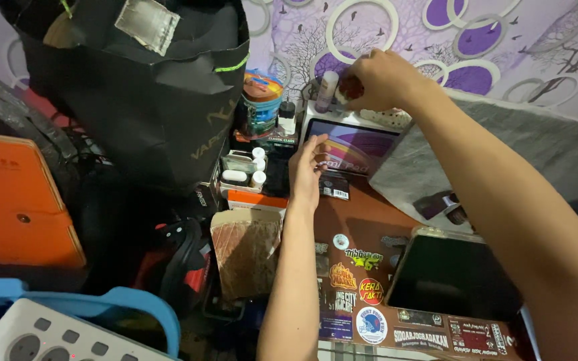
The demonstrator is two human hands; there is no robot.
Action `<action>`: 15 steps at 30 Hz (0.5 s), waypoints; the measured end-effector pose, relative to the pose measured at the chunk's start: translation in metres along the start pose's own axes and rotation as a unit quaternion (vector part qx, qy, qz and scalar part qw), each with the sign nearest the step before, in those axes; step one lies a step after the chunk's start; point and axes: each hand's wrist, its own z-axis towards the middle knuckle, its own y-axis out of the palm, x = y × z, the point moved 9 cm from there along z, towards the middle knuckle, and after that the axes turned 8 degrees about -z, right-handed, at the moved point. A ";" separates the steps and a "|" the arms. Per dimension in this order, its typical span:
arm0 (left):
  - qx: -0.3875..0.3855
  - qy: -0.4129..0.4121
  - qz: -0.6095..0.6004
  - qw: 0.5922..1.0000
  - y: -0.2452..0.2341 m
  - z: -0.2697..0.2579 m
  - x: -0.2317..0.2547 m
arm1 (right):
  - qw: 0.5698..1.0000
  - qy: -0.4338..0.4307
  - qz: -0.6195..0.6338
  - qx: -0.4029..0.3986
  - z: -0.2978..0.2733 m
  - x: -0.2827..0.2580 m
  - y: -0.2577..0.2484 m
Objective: Organize various electronic and personal items on a desk and in storage containers.
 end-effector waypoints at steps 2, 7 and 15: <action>-0.001 0.002 -0.002 1.000 0.002 0.000 0.001 | 1.000 0.007 0.011 -0.007 0.000 0.003 0.004; 0.001 -0.003 -0.014 1.000 -0.003 0.005 -0.007 | 0.998 0.046 -0.006 -0.033 -0.003 0.001 -0.001; 0.001 -0.005 -0.010 1.000 0.000 0.003 -0.006 | 0.997 0.033 -0.067 0.023 0.000 0.008 0.001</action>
